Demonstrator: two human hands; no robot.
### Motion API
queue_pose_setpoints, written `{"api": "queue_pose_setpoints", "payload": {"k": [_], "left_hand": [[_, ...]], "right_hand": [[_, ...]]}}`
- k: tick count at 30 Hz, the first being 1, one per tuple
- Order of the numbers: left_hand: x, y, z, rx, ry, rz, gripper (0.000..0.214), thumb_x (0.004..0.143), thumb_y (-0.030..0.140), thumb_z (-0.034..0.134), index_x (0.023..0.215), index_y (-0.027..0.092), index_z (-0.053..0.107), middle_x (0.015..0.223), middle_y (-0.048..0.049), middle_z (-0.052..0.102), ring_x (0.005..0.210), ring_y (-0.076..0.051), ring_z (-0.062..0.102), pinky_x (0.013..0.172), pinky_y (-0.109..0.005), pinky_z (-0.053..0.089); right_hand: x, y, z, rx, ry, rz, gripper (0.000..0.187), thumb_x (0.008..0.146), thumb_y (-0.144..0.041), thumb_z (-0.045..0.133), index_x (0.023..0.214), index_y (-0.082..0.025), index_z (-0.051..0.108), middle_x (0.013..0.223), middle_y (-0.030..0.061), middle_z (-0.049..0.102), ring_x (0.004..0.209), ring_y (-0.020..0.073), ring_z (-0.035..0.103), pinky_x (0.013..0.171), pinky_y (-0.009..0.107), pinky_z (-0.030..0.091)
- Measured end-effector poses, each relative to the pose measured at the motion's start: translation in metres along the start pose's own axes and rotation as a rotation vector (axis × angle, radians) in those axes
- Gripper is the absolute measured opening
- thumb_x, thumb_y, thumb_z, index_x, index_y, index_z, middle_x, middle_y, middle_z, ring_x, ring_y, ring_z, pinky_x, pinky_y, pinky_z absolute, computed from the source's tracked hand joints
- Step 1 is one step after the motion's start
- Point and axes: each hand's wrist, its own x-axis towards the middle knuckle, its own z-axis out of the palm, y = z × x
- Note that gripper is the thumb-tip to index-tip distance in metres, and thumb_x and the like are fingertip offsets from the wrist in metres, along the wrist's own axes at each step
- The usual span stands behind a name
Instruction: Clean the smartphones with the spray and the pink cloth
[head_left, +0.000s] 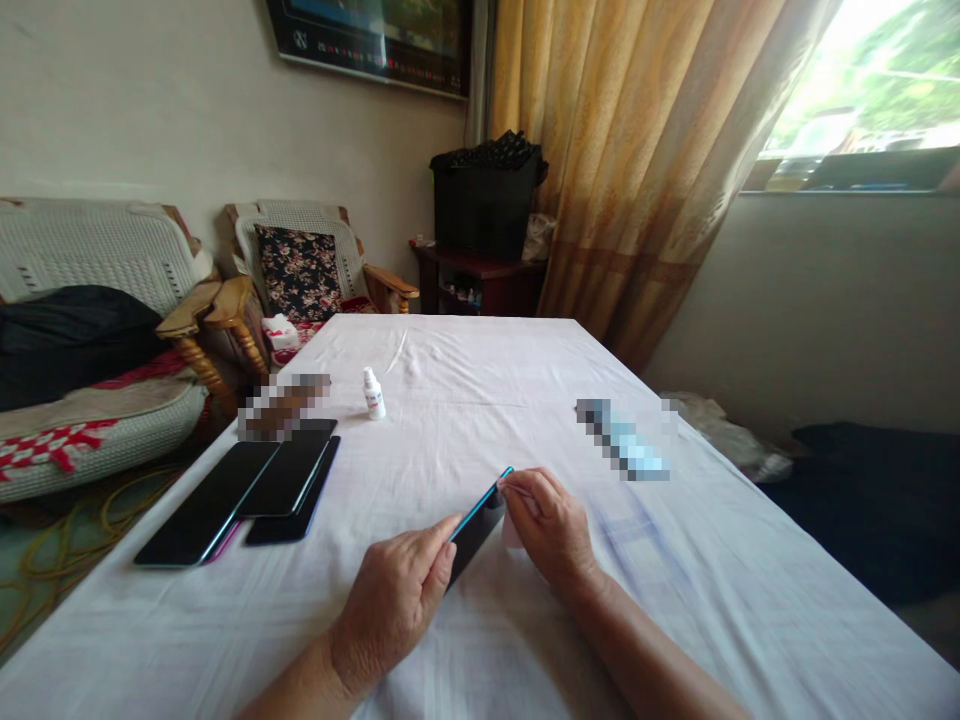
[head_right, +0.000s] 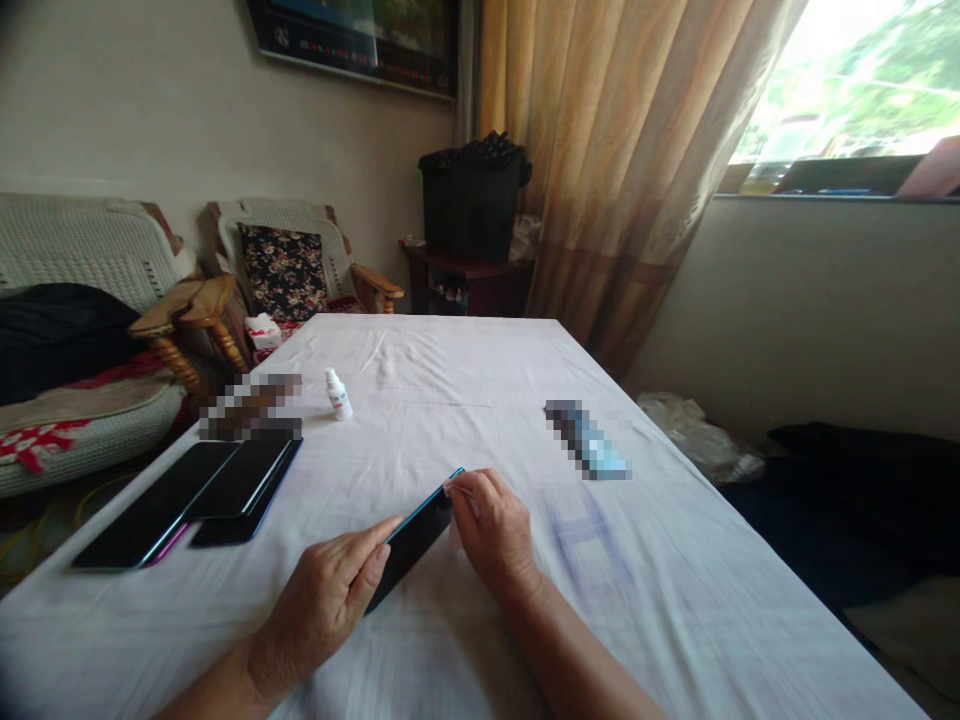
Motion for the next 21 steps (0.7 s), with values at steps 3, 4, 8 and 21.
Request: {"api": "queue_pose_setpoints", "payload": {"k": [3,4,8,21], "left_hand": [[0.001,-0.001,0.000,0.065,0.019,0.060,0.032,0.101,0.024,0.038,0.123,0.014,0.058,0.095,-0.0079,0.076,0.078,-0.017,0.074,0.073,-0.027,0.061],[0.001,-0.001,0.000,0.079,0.018,0.077,0.032,0.101,0.023,0.038,0.125,0.013,0.057,0.096,-0.0081,0.076,0.078,-0.017,0.074,0.072,-0.028,0.061],[0.003,-0.001,-0.001,0.101,-0.006,0.130,0.035,0.101,0.020,0.039,0.133,0.013,0.050,0.103,-0.0079,0.075,0.082,-0.017,0.073,0.071,-0.027,0.061],[0.004,-0.001,-0.004,0.133,0.000,0.157,0.033,0.101,0.019,0.039,0.131,0.013,0.050,0.106,-0.0071,0.074,0.083,-0.016,0.073,0.070,-0.028,0.061]], "right_hand": [[0.003,0.006,-0.001,-0.043,0.048,0.064,0.010,0.092,-0.029,0.055,0.088,-0.023,0.062,0.079,0.0015,0.068,0.071,0.0161,0.067,0.065,0.026,0.050],[0.003,0.008,-0.001,-0.047,0.053,0.077,0.010,0.092,-0.028,0.055,0.088,-0.023,0.063,0.079,0.0013,0.068,0.071,0.0161,0.067,0.065,0.025,0.050],[0.000,0.004,-0.002,-0.004,0.034,0.032,0.009,0.093,-0.023,0.054,0.093,-0.024,0.063,0.085,0.0019,0.069,0.076,0.0159,0.067,0.069,0.025,0.050],[0.004,0.016,-0.003,-0.072,0.046,0.107,0.013,0.092,-0.029,0.053,0.087,-0.024,0.063,0.082,0.0026,0.069,0.076,0.0183,0.068,0.068,0.028,0.051]]}}
